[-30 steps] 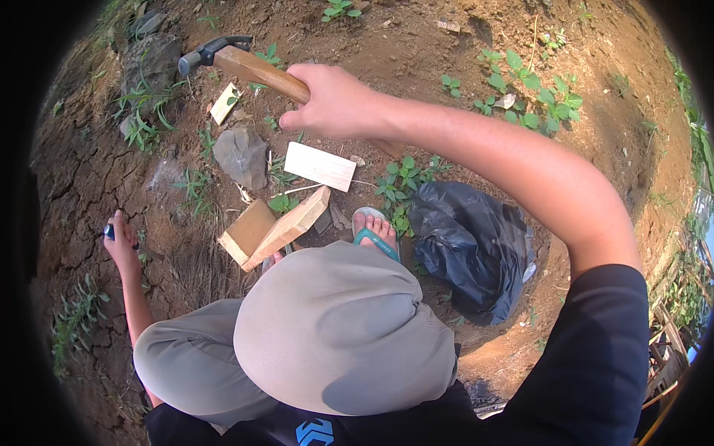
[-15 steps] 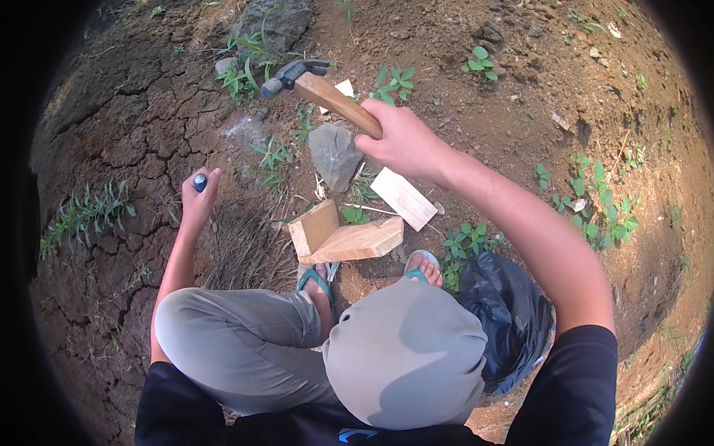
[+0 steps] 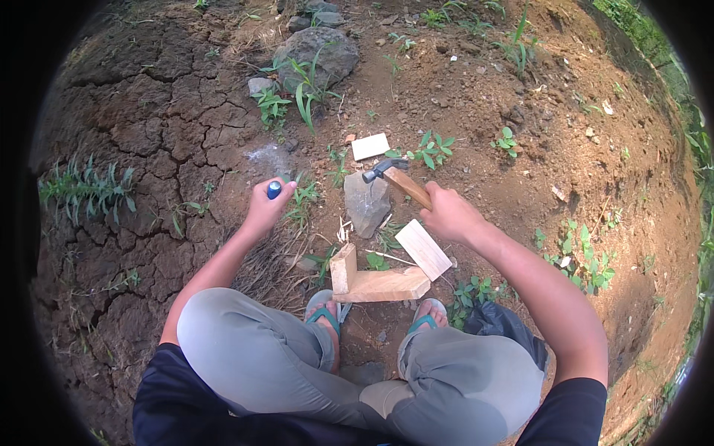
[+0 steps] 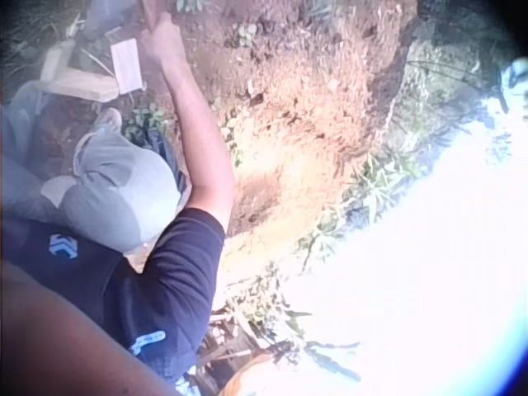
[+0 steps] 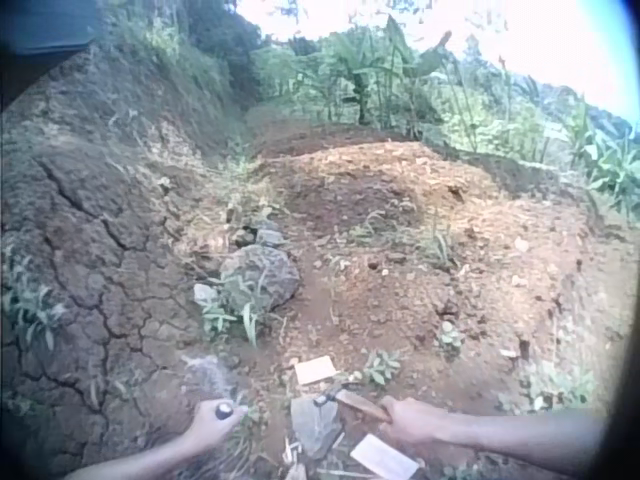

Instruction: The person uses a hammer and a chisel to shape a piece of wood while sitting on the ground, then walks to pick up stones and returns to the work area.

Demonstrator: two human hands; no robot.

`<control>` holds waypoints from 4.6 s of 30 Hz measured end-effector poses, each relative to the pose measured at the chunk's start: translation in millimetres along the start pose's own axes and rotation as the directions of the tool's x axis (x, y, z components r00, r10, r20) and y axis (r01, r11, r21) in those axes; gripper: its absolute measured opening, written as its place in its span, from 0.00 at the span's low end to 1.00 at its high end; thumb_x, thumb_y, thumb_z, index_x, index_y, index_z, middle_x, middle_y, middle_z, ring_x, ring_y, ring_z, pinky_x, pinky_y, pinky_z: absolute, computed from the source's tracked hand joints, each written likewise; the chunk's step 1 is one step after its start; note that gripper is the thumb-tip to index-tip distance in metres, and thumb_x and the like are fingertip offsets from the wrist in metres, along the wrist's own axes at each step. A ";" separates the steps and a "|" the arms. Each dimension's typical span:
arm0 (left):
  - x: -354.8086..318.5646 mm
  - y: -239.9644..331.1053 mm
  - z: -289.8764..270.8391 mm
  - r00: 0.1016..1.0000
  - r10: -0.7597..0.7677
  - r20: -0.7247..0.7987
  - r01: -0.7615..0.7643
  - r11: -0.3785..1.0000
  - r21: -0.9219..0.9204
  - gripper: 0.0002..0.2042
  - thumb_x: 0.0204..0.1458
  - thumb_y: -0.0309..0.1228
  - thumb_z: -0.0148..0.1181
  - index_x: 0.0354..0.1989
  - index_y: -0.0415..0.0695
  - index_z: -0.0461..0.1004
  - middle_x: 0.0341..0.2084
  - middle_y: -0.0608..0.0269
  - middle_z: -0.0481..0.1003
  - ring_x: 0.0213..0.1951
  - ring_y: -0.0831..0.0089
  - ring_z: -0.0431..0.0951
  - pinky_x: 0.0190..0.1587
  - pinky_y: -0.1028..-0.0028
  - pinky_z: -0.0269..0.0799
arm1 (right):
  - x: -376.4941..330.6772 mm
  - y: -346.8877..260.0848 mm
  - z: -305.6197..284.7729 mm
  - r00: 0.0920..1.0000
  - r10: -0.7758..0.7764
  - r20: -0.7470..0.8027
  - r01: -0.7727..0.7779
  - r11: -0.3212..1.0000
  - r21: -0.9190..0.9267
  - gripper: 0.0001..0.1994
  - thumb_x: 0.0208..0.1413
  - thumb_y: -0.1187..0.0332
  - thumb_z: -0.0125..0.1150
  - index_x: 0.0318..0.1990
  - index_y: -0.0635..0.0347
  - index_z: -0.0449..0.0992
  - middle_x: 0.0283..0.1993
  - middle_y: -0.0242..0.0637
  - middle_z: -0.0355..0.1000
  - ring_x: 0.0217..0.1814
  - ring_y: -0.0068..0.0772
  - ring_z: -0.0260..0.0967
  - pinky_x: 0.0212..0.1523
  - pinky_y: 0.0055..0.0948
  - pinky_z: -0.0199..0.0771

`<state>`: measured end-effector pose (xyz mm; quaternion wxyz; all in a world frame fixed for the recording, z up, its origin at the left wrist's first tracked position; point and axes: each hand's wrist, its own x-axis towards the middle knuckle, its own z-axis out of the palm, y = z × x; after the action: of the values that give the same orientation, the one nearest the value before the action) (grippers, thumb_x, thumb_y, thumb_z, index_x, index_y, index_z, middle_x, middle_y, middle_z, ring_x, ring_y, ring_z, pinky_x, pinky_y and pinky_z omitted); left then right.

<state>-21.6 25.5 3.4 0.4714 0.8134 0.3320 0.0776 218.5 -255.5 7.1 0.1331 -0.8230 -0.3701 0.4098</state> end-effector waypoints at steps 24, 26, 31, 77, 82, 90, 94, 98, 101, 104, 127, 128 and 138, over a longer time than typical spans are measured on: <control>-21.8 -18.2 27.5 0.999 0.008 -0.051 -0.043 0.670 -0.741 0.17 0.60 0.33 0.57 0.19 0.46 0.61 0.11 0.73 0.60 0.12 0.85 0.57 0.15 0.79 0.52 | -96.0 -187.6 3.1 0.906 0.385 0.175 -0.336 0.403 0.851 0.09 0.59 0.70 0.55 0.45 0.58 0.66 0.23 0.21 0.56 0.12 0.09 0.47 0.08 0.15 0.47; -19.0 -5.6 35.0 1.000 -0.004 -0.024 -0.017 0.590 -0.807 0.17 0.60 0.33 0.57 0.19 0.46 0.61 0.11 0.73 0.60 0.12 0.85 0.56 0.15 0.79 0.51 | -102.7 -182.9 18.8 0.894 0.441 0.074 -0.314 0.502 0.806 0.12 0.59 0.69 0.55 0.49 0.58 0.66 0.22 0.20 0.55 0.10 0.08 0.45 0.07 0.14 0.44; -5.0 -13.4 57.6 0.998 0.069 0.007 -0.033 0.566 -0.824 0.17 0.59 0.34 0.58 0.19 0.47 0.62 0.11 0.75 0.60 0.12 0.86 0.56 0.15 0.80 0.50 | -93.5 -180.4 22.4 0.857 0.514 0.029 -0.354 0.548 0.758 0.13 0.60 0.68 0.55 0.51 0.58 0.66 0.21 0.19 0.54 0.09 0.09 0.44 0.09 0.16 0.41; 13.6 -68.8 36.3 0.980 -0.109 -0.167 -0.109 0.404 -0.908 0.17 0.57 0.32 0.57 0.19 0.47 0.59 0.09 0.71 0.57 0.11 0.82 0.55 0.15 0.77 0.50 | -86.0 -108.1 104.9 0.935 0.348 -0.067 -0.351 0.936 -0.038 0.29 0.37 0.75 0.71 0.46 0.69 0.59 0.33 0.60 0.74 0.41 0.62 0.74 0.41 0.48 0.73; 13.5 -71.1 13.9 0.961 -0.106 -0.254 -0.180 0.459 -0.870 0.17 0.58 0.31 0.54 0.17 0.47 0.58 0.09 0.72 0.54 0.11 0.81 0.54 0.15 0.77 0.49 | -87.6 -114.6 109.4 0.930 0.368 -0.015 -0.368 0.925 -0.093 0.30 0.38 0.70 0.71 0.50 0.63 0.61 0.38 0.51 0.77 0.43 0.58 0.74 0.42 0.45 0.74; 14.2 -59.0 3.9 0.952 -0.053 -0.301 -0.245 0.460 -0.853 0.18 0.58 0.31 0.54 0.17 0.47 0.57 0.08 0.71 0.55 0.10 0.80 0.54 0.15 0.76 0.49 | -108.8 -135.8 122.5 0.944 0.319 0.078 -0.310 0.945 -0.107 0.28 0.44 0.65 0.68 0.51 0.61 0.61 0.31 0.54 0.75 0.37 0.58 0.74 0.38 0.48 0.73; 11.1 -57.6 -4.6 0.944 -0.015 -0.331 -0.283 0.479 -0.831 0.17 0.58 0.31 0.53 0.17 0.47 0.58 0.08 0.70 0.55 0.11 0.80 0.54 0.15 0.76 0.49 | -116.7 -141.3 126.3 0.949 0.293 0.120 -0.291 0.956 -0.039 0.27 0.46 0.65 0.67 0.51 0.60 0.61 0.29 0.51 0.75 0.36 0.58 0.74 0.38 0.46 0.73; 9.8 -54.2 -9.4 0.930 -0.029 -0.366 -0.307 0.483 -0.820 0.17 0.58 0.30 0.53 0.17 0.46 0.57 0.08 0.71 0.54 0.11 0.80 0.54 0.16 0.76 0.49 | -130.2 -139.8 133.4 0.970 0.240 0.051 -0.240 0.971 0.001 0.25 0.47 0.65 0.67 0.50 0.60 0.61 0.27 0.49 0.75 0.33 0.57 0.75 0.34 0.45 0.74; 8.4 -48.8 -13.9 0.924 -0.018 -0.383 -0.324 0.495 -0.806 0.17 0.58 0.30 0.52 0.17 0.46 0.57 0.08 0.71 0.54 0.11 0.80 0.54 0.16 0.76 0.48 | -139.0 -144.2 141.1 0.984 0.177 -0.032 -0.178 0.984 -0.013 0.25 0.46 0.65 0.69 0.48 0.59 0.62 0.25 0.46 0.74 0.29 0.53 0.75 0.28 0.43 0.73; 7.3 -47.3 -12.8 0.928 0.010 -0.372 -0.324 0.514 -0.795 0.17 0.59 0.31 0.50 0.17 0.46 0.57 0.08 0.71 0.54 0.11 0.80 0.52 0.16 0.76 0.47 | -146.1 -150.7 150.4 0.987 0.060 -0.152 -0.063 0.998 -0.014 0.25 0.45 0.66 0.70 0.47 0.58 0.63 0.23 0.44 0.73 0.25 0.48 0.74 0.24 0.41 0.72; -4.9 -39.2 3.4 0.936 0.054 -0.347 -0.318 0.555 -0.769 0.18 0.60 0.31 0.49 0.17 0.47 0.56 0.08 0.70 0.55 0.11 0.81 0.52 0.16 0.76 0.49 | -169.3 -126.0 179.3 0.948 -0.168 -0.270 0.169 0.985 -0.019 0.17 0.49 0.70 0.63 0.46 0.56 0.64 0.25 0.35 0.70 0.25 0.36 0.74 0.21 0.34 0.72; -5.1 -37.5 6.9 0.933 0.065 -0.354 -0.329 0.556 -0.763 0.18 0.60 0.31 0.49 0.17 0.47 0.55 0.08 0.70 0.54 0.11 0.81 0.52 0.15 0.76 0.49 | -169.5 -123.7 181.6 0.959 -0.140 -0.246 0.142 0.990 -0.012 0.17 0.49 0.70 0.62 0.46 0.56 0.64 0.26 0.36 0.70 0.25 0.37 0.74 0.21 0.35 0.72; -15.8 -32.2 20.2 0.944 0.126 -0.305 -0.325 0.518 -0.791 0.17 0.60 0.29 0.52 0.18 0.45 0.58 0.09 0.70 0.55 0.11 0.81 0.55 0.15 0.76 0.50 | -173.3 -136.6 174.9 0.971 0.048 -0.234 -0.041 0.999 0.035 0.20 0.46 0.71 0.66 0.45 0.56 0.63 0.35 0.39 0.71 0.29 0.44 0.75 0.26 0.40 0.75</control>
<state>-39.8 12.2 -31.0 0.7476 0.5157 0.1937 0.3709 -52.7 -300.3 68.4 0.1790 -0.8717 -0.3269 0.3182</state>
